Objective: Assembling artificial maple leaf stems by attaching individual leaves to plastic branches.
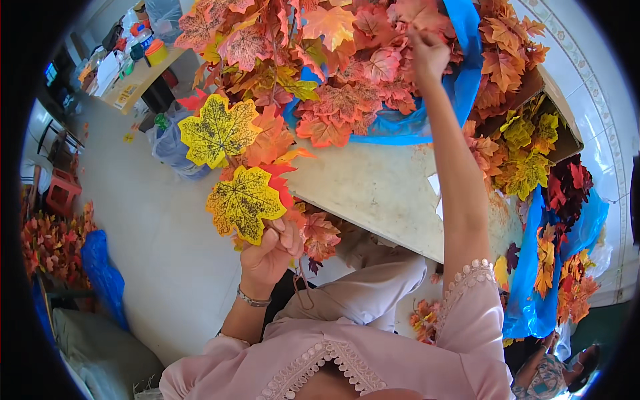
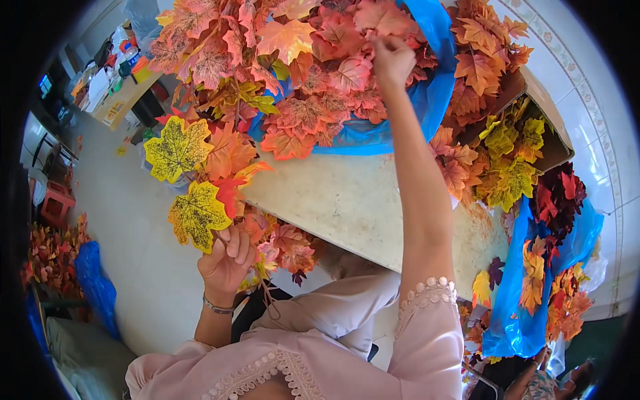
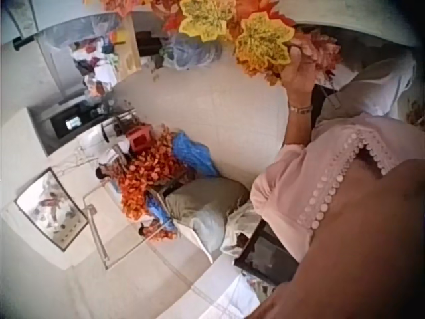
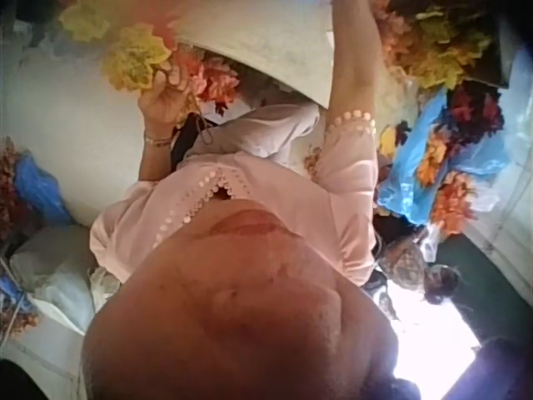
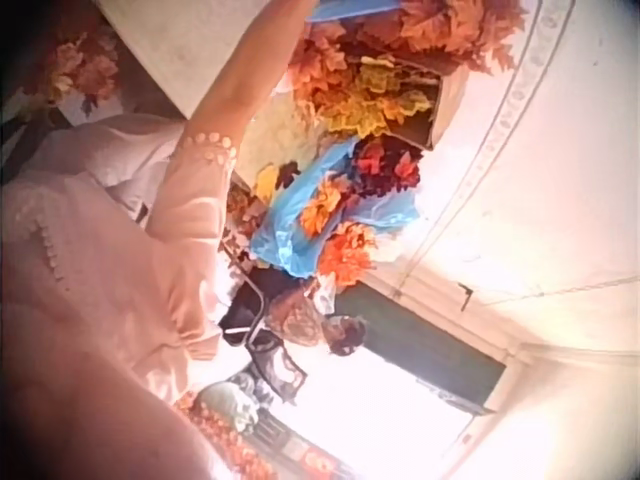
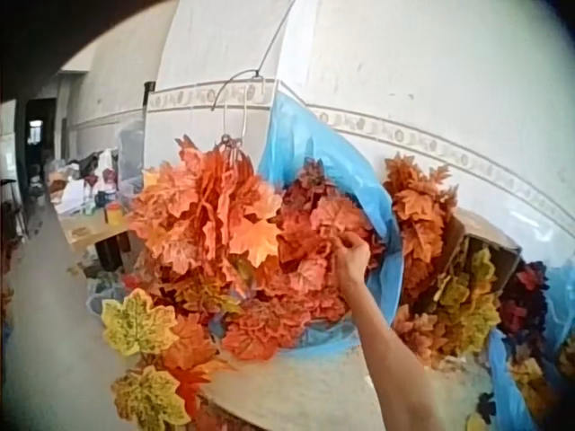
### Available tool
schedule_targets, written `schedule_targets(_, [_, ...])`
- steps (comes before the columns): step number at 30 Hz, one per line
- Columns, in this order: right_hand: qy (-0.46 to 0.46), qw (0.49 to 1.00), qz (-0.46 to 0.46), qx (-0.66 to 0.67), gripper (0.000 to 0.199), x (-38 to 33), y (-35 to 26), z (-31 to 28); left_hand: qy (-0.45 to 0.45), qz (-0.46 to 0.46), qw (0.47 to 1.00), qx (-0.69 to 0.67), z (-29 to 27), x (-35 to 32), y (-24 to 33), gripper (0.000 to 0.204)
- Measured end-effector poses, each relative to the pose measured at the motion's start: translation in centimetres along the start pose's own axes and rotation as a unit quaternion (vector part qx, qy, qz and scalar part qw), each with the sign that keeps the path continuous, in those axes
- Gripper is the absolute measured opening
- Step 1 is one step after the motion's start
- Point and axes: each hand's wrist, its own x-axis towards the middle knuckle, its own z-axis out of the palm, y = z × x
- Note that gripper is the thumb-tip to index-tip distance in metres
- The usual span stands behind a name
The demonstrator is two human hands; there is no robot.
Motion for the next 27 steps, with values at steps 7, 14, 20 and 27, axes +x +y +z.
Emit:
schedule_targets(7, [-0.170, 0.976, -0.026, 0.131, 0.018, -0.7, -9.7, -8.5, 0.078, -0.026, 0.997, 0.011, 0.0, 0.2, -0.6, 0.015])
schedule_targets(14, [-0.562, 0.783, -0.231, -0.133, 0.011, -18.4, -16.2, -17.1, 0.107, -0.043, 0.989, 0.095, 1.9, 1.9, -3.1, 0.014])
schedule_targets(20, [-0.436, 0.895, -0.070, -0.071, 0.009, -24.0, -18.2, -19.5, 0.066, -0.078, 0.975, 0.195, 3.9, 1.0, -4.8, 0.014])
schedule_targets(27, [-0.290, 0.937, 0.170, 0.101, 0.023, -25.9, -17.5, -22.4, 0.075, -0.103, 0.957, 0.262, 5.2, -0.6, -7.6, 0.017])
